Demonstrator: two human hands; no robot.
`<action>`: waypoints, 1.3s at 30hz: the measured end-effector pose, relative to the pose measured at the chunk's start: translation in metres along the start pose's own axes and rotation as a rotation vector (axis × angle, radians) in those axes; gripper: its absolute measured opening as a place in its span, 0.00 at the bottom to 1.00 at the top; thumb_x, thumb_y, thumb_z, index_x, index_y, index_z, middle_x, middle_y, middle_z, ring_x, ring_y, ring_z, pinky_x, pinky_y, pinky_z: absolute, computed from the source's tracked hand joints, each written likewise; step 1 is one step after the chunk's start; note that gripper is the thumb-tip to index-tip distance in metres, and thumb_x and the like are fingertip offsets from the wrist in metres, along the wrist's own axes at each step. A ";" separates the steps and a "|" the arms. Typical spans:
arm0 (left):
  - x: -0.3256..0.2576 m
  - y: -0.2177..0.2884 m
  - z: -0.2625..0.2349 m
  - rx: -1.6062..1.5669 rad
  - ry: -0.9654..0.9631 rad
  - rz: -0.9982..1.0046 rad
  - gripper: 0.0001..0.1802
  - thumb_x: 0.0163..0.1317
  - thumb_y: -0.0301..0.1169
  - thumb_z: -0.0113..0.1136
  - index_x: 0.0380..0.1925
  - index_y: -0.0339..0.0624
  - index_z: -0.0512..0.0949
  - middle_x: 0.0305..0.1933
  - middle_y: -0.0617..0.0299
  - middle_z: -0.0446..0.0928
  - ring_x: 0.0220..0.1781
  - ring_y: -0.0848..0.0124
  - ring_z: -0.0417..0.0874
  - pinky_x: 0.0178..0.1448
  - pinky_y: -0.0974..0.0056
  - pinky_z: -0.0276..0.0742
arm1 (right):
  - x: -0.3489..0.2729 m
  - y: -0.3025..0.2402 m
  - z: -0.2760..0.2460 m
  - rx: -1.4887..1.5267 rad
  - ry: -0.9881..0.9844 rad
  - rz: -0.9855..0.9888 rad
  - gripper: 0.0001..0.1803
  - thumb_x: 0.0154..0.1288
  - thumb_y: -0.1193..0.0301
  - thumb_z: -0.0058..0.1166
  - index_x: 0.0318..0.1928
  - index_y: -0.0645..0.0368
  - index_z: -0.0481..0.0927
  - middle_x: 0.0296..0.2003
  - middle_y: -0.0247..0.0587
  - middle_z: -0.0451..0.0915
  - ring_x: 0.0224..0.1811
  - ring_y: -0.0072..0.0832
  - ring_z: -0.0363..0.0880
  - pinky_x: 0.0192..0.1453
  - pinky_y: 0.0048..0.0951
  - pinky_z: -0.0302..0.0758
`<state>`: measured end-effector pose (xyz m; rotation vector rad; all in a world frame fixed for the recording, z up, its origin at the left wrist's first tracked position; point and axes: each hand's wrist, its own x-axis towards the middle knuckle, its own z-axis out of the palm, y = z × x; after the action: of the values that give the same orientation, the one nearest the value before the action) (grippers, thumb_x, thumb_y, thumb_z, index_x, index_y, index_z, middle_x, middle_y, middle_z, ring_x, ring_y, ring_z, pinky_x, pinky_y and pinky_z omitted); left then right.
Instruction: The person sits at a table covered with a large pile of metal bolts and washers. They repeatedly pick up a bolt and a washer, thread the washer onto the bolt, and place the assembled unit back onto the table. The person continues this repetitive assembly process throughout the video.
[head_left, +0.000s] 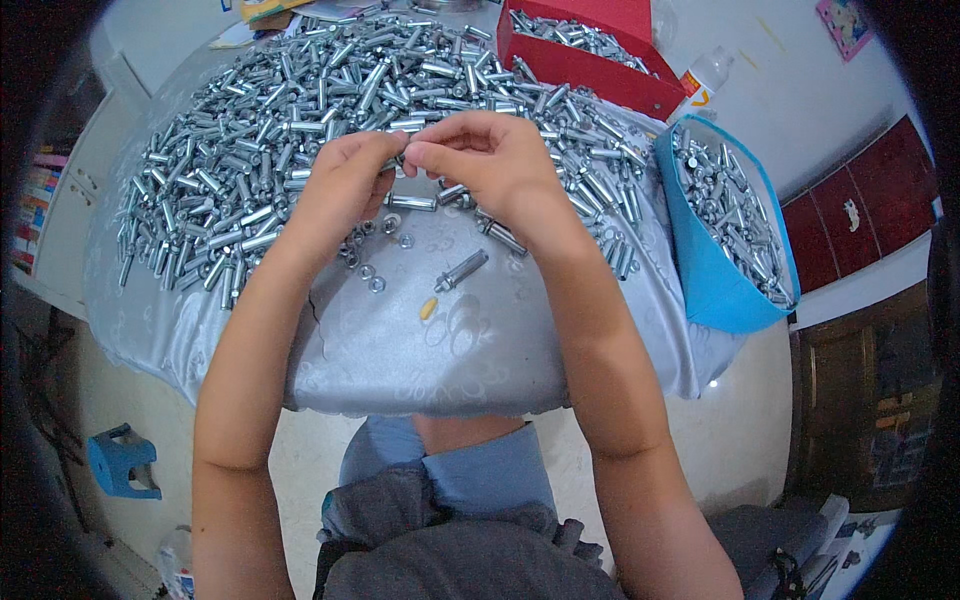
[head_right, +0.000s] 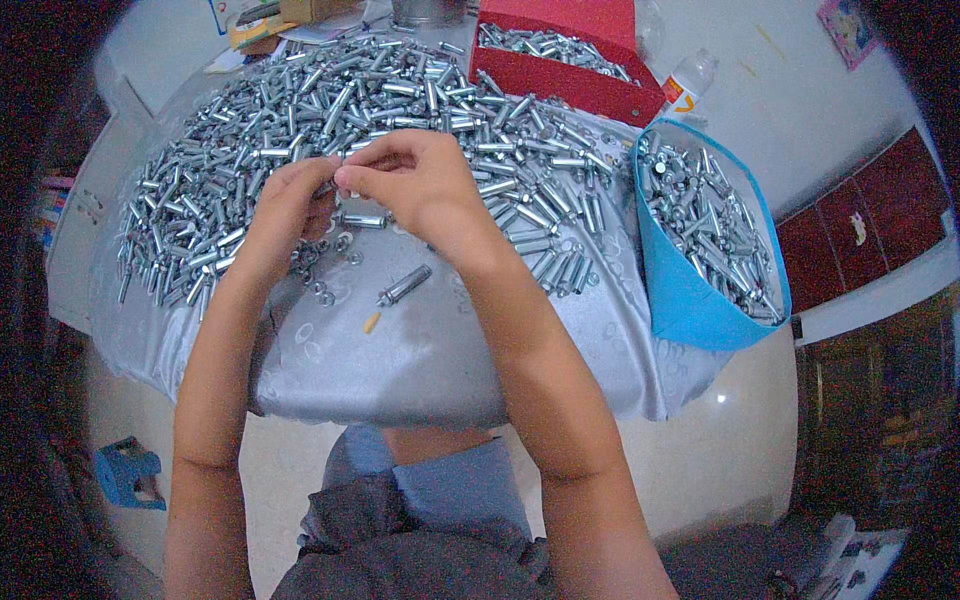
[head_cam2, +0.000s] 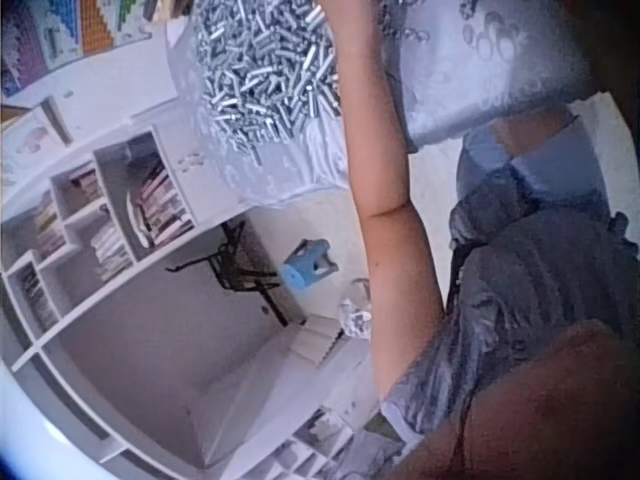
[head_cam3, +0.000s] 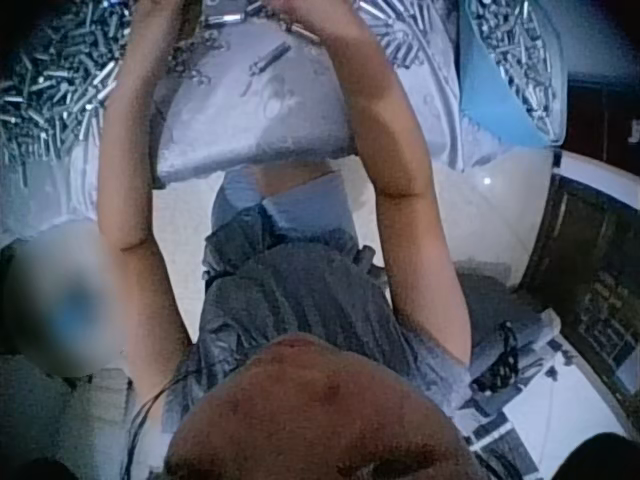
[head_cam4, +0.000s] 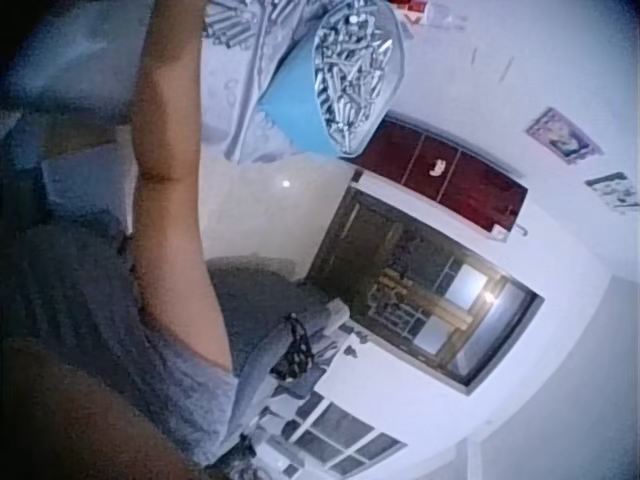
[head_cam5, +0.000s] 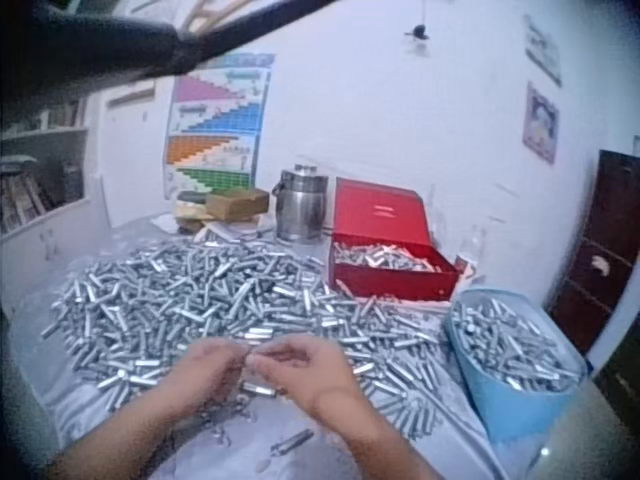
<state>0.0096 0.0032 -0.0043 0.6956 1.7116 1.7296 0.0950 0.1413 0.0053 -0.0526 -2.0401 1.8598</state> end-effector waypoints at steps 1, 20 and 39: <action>-0.002 0.001 0.001 0.013 0.020 0.032 0.14 0.58 0.40 0.47 0.21 0.44 0.73 0.13 0.74 0.59 0.13 0.83 0.54 0.16 0.75 0.45 | 0.000 -0.002 0.001 0.045 -0.022 0.035 0.10 0.49 0.73 0.61 0.31 0.67 0.78 0.26 0.40 0.79 0.27 0.21 0.77 0.33 0.20 0.74; -0.005 -0.005 0.000 -0.346 -0.036 0.027 0.15 0.54 0.37 0.44 0.18 0.38 0.71 0.11 0.70 0.61 0.10 0.82 0.52 0.15 0.73 0.47 | -0.001 -0.001 0.009 0.219 -0.209 0.017 0.08 0.54 0.75 0.56 0.35 0.65 0.75 0.28 0.37 0.78 0.30 0.18 0.76 0.35 0.15 0.72; -0.004 0.003 0.005 -0.005 0.199 0.035 0.17 0.61 0.43 0.47 0.25 0.42 0.74 0.11 0.72 0.60 0.12 0.83 0.56 0.16 0.75 0.50 | -0.005 0.001 0.005 -0.478 -0.016 -0.521 0.09 0.51 0.71 0.56 0.32 0.64 0.77 0.28 0.45 0.76 0.27 0.34 0.74 0.33 0.30 0.71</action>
<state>0.0155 0.0040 -0.0006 0.5707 1.8363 1.8803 0.0976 0.1355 0.0033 0.3345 -2.1946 1.0503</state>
